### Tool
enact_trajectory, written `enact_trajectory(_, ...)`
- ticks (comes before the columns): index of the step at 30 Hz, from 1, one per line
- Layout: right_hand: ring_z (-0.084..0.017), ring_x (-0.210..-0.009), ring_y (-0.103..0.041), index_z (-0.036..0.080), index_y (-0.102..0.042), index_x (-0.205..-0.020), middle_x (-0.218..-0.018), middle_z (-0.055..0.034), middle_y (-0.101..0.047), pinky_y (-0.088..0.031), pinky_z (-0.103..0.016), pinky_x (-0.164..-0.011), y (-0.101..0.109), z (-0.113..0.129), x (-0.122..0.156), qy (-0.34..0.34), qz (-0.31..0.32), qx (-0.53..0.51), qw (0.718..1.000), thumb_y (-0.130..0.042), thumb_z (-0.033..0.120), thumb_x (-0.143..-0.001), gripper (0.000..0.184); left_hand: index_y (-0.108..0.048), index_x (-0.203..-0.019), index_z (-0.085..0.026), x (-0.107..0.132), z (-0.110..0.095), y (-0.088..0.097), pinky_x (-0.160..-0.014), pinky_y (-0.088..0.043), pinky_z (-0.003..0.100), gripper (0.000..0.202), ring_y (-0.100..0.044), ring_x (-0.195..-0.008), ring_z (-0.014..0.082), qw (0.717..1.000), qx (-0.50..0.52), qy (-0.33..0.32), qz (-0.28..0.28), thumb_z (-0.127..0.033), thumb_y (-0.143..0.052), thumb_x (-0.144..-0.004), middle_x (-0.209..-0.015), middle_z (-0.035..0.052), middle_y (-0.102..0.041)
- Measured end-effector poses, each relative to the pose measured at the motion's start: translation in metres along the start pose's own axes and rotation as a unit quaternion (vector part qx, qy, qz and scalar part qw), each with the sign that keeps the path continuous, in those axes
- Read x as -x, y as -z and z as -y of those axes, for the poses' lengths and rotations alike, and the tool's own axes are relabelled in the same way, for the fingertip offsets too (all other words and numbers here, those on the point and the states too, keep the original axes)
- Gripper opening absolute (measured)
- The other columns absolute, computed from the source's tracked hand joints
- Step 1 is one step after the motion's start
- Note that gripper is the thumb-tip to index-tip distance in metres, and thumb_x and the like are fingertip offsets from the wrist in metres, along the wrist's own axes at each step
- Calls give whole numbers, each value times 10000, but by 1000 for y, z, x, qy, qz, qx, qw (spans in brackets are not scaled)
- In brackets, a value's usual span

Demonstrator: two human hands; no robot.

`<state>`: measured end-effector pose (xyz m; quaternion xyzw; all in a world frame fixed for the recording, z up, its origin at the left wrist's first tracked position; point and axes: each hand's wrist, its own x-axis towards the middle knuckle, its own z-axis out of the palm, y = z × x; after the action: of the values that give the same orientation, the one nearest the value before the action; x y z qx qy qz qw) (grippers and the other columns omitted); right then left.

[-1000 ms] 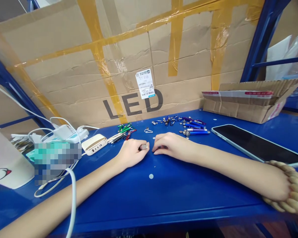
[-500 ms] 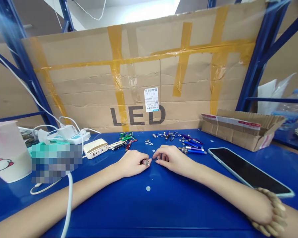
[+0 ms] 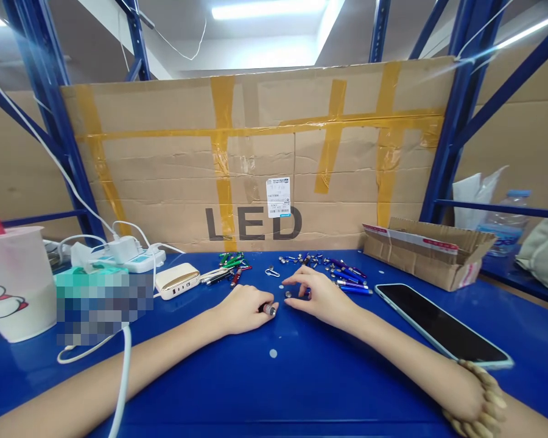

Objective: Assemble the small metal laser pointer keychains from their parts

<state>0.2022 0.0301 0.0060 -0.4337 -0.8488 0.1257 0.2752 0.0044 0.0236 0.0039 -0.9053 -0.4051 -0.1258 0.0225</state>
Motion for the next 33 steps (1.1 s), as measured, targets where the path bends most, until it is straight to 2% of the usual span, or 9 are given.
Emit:
enact_trajectory(4, -108, -710, -575, 209, -668, -963, -937, -38, -600, -452, -245, -638, -1, -1, -1, 0, 33, 16, 999, -573, 318, -743, 263, -429, -556, -183, 0, -1, 1, -461, -186, 230, 320, -468, -483, 111, 1000, -9, 3, 7, -312, -365, -841, -481, -22, -466)
enact_trajectory(8, -112, -706, -589, 190, -684, -878, -849, -35, -638, -451, -230, -637, -2, 0, -1, -17, 39, 13, 999, -569, 266, -740, 196, -427, -551, -185, 0, 1, 0, -465, -198, 230, 321, -461, -479, 114, 1000, -13, 1, 8, -312, -364, -840, -476, -19, -469)
enact_trajectory(13, -113, -701, -592, 205, -680, -842, -829, -12, -655, -434, -221, -608, 1, 5, 0, -25, 49, 29, 998, -574, 276, -721, 175, -406, -548, -183, -1, 1, 0, -458, -190, 233, 322, -435, -459, 107, 1000, -7, 2, 10, -314, -359, -839, -465, -23, -441)
enact_trajectory(20, -80, -655, -590, 240, -671, -829, -846, 26, -652, -362, -177, -508, 2, 12, 3, -28, 40, 42, 998, -554, 205, -695, 181, -433, -570, -184, -2, 1, 0, -470, -203, 220, 310, -468, -495, 110, 999, -29, 16, 27, -322, -361, -838, -485, -27, -472)
enact_trajectory(25, -80, -674, -589, 230, -665, -848, -835, 24, -655, -387, -177, -539, 2, 9, 1, -25, 36, 35, 998, -553, 137, -665, 233, -430, -573, -185, -2, 1, 0, -476, -203, 214, 313, -474, -508, 110, 999, -34, 17, 25, -330, -352, -839, -499, -25, -497)
enact_trajectory(33, -92, -679, -595, 226, -658, -887, -780, 24, -666, -413, -190, -571, 2, 9, 1, -35, 42, 16, 998, -569, 161, -668, 246, -454, -574, -185, -2, 1, -1, -470, -198, 214, 324, -481, -506, 107, 999, -37, 21, 24, -340, -351, -839, -506, -25, -515)
